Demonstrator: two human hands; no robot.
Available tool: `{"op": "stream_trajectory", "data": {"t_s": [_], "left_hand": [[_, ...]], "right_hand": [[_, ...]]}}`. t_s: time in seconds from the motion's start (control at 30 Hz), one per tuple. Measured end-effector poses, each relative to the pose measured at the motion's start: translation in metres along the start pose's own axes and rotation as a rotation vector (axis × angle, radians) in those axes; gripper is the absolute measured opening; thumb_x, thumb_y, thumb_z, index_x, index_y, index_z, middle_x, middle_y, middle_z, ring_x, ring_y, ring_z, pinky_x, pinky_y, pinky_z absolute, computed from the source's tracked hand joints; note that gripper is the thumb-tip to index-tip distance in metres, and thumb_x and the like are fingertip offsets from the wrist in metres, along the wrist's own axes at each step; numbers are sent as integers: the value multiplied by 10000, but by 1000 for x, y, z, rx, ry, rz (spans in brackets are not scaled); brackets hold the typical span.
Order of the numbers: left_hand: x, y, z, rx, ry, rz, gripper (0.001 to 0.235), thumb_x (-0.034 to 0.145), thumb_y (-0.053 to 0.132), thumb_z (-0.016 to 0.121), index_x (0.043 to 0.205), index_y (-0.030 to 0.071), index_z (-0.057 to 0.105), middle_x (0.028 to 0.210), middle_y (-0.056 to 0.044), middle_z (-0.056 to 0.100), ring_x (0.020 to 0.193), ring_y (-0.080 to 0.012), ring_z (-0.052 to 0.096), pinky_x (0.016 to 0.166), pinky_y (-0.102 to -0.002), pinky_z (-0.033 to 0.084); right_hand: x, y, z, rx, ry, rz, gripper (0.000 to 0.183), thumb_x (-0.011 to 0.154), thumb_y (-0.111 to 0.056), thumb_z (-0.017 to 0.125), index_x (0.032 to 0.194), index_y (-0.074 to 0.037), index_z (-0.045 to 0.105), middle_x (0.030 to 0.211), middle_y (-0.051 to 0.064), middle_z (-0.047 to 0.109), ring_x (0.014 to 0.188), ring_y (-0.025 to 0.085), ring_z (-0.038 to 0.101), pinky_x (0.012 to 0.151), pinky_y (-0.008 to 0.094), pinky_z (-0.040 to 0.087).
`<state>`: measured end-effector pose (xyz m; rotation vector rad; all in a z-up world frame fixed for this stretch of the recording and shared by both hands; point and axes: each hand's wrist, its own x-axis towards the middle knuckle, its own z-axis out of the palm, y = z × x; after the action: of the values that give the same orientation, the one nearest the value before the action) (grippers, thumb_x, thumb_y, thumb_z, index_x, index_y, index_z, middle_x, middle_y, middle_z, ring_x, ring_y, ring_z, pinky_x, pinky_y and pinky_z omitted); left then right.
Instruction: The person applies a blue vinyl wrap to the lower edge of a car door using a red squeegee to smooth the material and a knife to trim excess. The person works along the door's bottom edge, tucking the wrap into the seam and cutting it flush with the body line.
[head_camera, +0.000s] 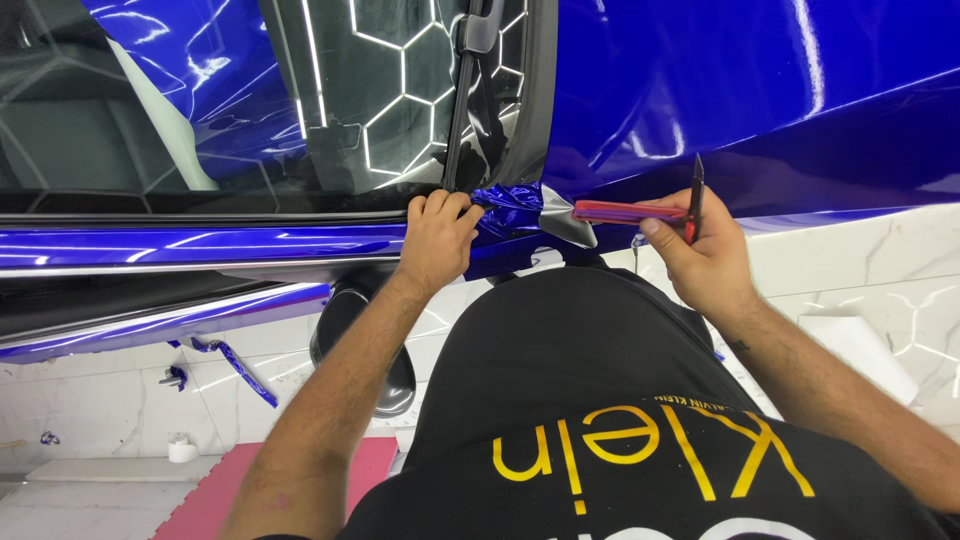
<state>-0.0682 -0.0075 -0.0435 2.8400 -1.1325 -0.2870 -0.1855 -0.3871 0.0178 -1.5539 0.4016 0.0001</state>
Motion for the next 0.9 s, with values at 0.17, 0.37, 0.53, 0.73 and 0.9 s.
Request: {"op": "stream_trajectory", "data": {"t_s": [0.17,0.37,0.53,0.73,0.9], "left_hand": [[-3,4,-3,124,-84,27,305,1132,269,647,1431,218,673,1364,-36,571,1301,-250,504,1070,-461,391],[-10,-7,14,177,-2,98,325,1191,294,517,1496,225,606,1344,-39,557,1268,-258,527,1062,-483,386],[-8,-10,31,84,91,39,305,1170,336,565,1448,228,627,1309,-15,604,1268,-236,561,1082,-476,397],[-5,-9,26,127,235,131,253,1099,287,634,1342,225,669,1292,-71,598,1208,-303,568,981,-490,418],[30,-14,36,-36,153,88,266,1065,411,704,1163,184,803,1105,-48,664,1058,-280,638,906,-470,465]], "right_hand": [[5,-12,-2,-5,-52,-37,135,1088,7,761,1190,40,680,1149,188,815,500,62,606,395,191,403],[1,-20,-15,-38,-37,-77,155,1091,16,779,1220,47,699,1178,204,815,764,127,729,555,224,498],[-14,-6,-24,-42,25,-89,172,1096,10,778,1242,40,691,1206,211,808,857,139,743,647,239,539],[-51,-1,-14,-77,143,-59,182,1100,-18,819,1253,-2,722,1043,126,767,756,107,663,634,245,519],[-93,3,-10,-56,281,-42,191,1114,-27,793,1275,-2,694,894,84,675,561,99,578,527,227,481]]}}
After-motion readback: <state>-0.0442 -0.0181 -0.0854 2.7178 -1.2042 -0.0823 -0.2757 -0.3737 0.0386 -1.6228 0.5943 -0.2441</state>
